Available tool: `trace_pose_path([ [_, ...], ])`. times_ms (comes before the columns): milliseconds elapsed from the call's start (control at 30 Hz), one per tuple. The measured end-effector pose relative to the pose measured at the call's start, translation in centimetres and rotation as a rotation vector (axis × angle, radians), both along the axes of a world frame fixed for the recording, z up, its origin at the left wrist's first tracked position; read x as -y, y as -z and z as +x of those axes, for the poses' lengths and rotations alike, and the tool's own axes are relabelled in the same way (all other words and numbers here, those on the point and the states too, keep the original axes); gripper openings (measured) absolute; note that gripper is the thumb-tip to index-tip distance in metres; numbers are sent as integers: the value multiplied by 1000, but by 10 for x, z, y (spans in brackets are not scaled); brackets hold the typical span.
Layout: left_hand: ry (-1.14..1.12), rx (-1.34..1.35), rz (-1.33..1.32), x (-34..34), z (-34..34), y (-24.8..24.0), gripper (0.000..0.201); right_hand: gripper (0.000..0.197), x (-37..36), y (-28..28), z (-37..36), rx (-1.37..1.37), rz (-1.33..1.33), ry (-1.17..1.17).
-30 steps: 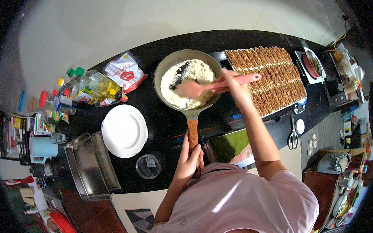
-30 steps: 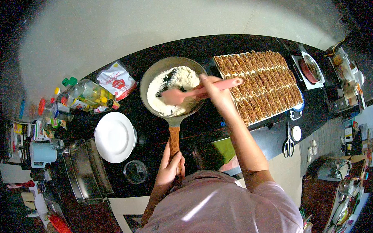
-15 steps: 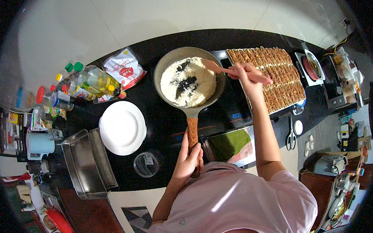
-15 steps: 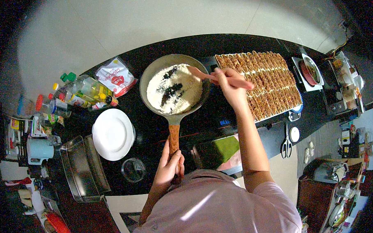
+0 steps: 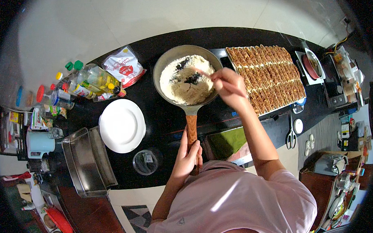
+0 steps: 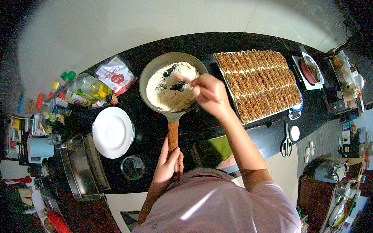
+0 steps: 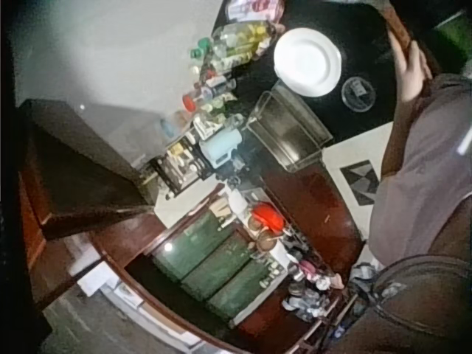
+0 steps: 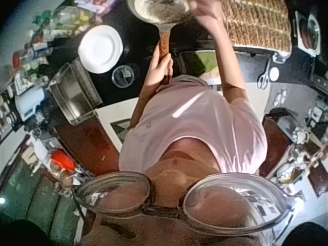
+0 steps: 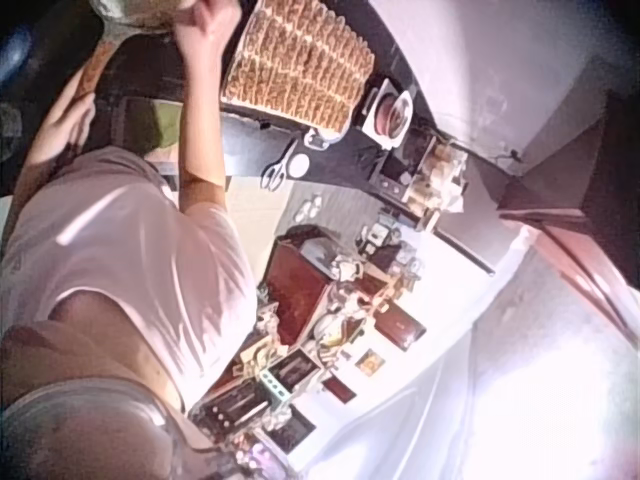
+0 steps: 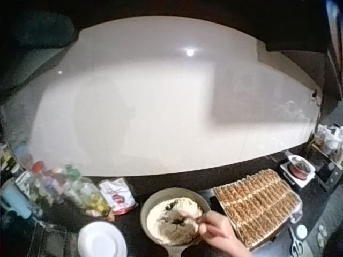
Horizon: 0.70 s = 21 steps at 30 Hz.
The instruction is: The person stirs a white mixture in a pan with a spatula, briefly moves to a sink area to adjust items, and then returns to stirring the mixture in the pan.
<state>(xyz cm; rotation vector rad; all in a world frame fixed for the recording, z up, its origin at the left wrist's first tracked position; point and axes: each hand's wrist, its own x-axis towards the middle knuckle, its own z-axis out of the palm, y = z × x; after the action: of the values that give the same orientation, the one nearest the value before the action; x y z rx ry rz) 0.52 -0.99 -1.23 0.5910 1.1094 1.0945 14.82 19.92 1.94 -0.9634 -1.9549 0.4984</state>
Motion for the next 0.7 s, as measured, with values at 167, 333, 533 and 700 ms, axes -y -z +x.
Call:
trace_pose_path([
  [167, 6, 30, -14, -2, 2, -1, 61, 10, -16, 13, -3, 129, 53, -15],
  [333, 18, 20, -10, -1, 1, -4, 62, 7, 7, 1, -8, 183, -79, -202],
  [533, 8, -21, 39, 0, -1, 4, 65, 17, -66, -47, -4, 183, -237, 32],
  [700, 0, -87, 100, -2, 1, 9, 64, 19, -113, -61, -20, 285, -245, -64],
])
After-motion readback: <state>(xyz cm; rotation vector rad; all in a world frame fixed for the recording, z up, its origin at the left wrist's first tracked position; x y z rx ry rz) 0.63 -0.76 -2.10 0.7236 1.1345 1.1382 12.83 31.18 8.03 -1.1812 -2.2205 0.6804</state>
